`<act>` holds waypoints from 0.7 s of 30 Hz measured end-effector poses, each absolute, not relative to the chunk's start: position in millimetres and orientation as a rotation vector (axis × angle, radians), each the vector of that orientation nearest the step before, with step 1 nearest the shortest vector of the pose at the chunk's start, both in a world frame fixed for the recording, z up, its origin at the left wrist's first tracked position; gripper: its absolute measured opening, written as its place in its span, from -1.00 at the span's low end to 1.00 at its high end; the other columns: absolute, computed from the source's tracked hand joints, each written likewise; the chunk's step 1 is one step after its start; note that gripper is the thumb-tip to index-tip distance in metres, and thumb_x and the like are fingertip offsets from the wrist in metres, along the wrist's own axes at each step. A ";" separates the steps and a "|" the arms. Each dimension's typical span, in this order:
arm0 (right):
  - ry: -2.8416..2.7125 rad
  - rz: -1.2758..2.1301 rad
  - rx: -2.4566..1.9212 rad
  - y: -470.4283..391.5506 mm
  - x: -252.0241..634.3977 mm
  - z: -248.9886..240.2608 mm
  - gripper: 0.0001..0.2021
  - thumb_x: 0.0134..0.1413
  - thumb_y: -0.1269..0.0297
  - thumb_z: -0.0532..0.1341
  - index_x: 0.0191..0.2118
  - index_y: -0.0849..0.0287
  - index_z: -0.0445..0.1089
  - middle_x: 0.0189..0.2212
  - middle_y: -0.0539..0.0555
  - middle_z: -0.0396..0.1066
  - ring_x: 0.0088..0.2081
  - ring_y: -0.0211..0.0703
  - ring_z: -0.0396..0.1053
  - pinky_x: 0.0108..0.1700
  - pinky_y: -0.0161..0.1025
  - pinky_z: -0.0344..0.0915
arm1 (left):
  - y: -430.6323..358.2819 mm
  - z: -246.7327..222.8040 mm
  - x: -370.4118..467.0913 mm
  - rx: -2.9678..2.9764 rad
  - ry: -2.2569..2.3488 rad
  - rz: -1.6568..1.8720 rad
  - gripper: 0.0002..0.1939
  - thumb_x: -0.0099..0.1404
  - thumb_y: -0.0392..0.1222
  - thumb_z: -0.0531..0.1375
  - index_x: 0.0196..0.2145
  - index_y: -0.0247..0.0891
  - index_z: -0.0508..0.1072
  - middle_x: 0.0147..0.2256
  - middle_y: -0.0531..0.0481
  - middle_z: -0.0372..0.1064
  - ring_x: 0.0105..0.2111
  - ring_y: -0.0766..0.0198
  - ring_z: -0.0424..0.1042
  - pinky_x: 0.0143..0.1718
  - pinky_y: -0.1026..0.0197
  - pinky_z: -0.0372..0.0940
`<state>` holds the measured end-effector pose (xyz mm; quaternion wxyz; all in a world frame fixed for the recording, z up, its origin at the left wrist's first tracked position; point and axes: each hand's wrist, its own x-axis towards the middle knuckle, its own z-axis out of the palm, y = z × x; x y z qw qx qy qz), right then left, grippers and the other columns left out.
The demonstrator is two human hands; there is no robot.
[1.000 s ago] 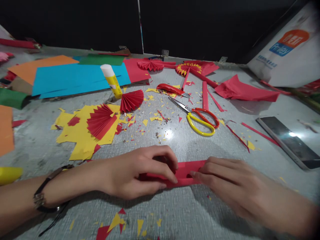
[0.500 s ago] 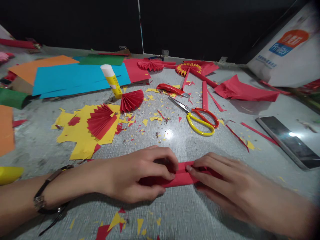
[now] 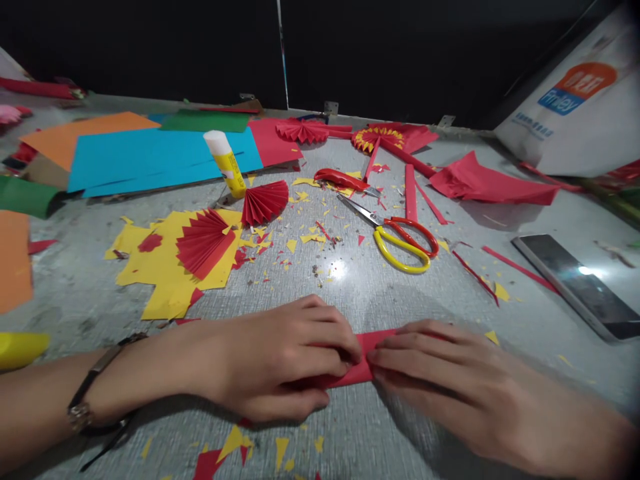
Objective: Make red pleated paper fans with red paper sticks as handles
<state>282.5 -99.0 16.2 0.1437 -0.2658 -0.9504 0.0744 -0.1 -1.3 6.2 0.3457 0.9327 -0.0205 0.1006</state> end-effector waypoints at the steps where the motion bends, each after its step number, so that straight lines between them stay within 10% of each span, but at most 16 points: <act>1: -2.752 0.216 -0.760 -100.7 282.8 14.9 -0.60 0.50 0.53 -0.02 0.15 0.26 0.53 0.09 0.11 0.61 0.08 -0.07 0.54 0.10 -0.10 0.46 | -1.3 6.1 0.0 2.434 -0.055 0.259 -0.81 0.44 -0.32 0.20 0.00 -0.28 0.47 0.01 -0.28 0.56 0.04 -0.03 0.50 0.17 -0.06 0.33; 13: -2.761 0.350 -0.854 -110.5 280.4 7.4 -0.68 0.49 0.40 0.12 0.20 0.16 0.50 0.13 0.08 0.57 0.23 0.01 0.43 0.29 -0.01 0.34 | -2.6 7.6 1.0 2.575 -0.155 0.185 -0.71 0.55 -0.08 0.16 0.06 -0.31 0.51 -0.07 -0.25 0.56 0.07 -0.05 0.45 0.16 -0.05 0.33; 21: -2.752 0.505 -0.841 -95.2 281.9 21.3 -0.60 0.55 0.43 -0.06 0.00 0.29 0.57 0.04 0.16 0.61 -0.01 -0.08 0.49 0.05 -0.12 0.47 | 0.4 5.9 2.1 2.498 -0.181 0.321 -0.76 0.48 -0.07 0.19 -0.21 -0.28 0.56 -0.34 -0.17 0.45 -0.14 -0.04 0.45 -0.06 -0.07 0.43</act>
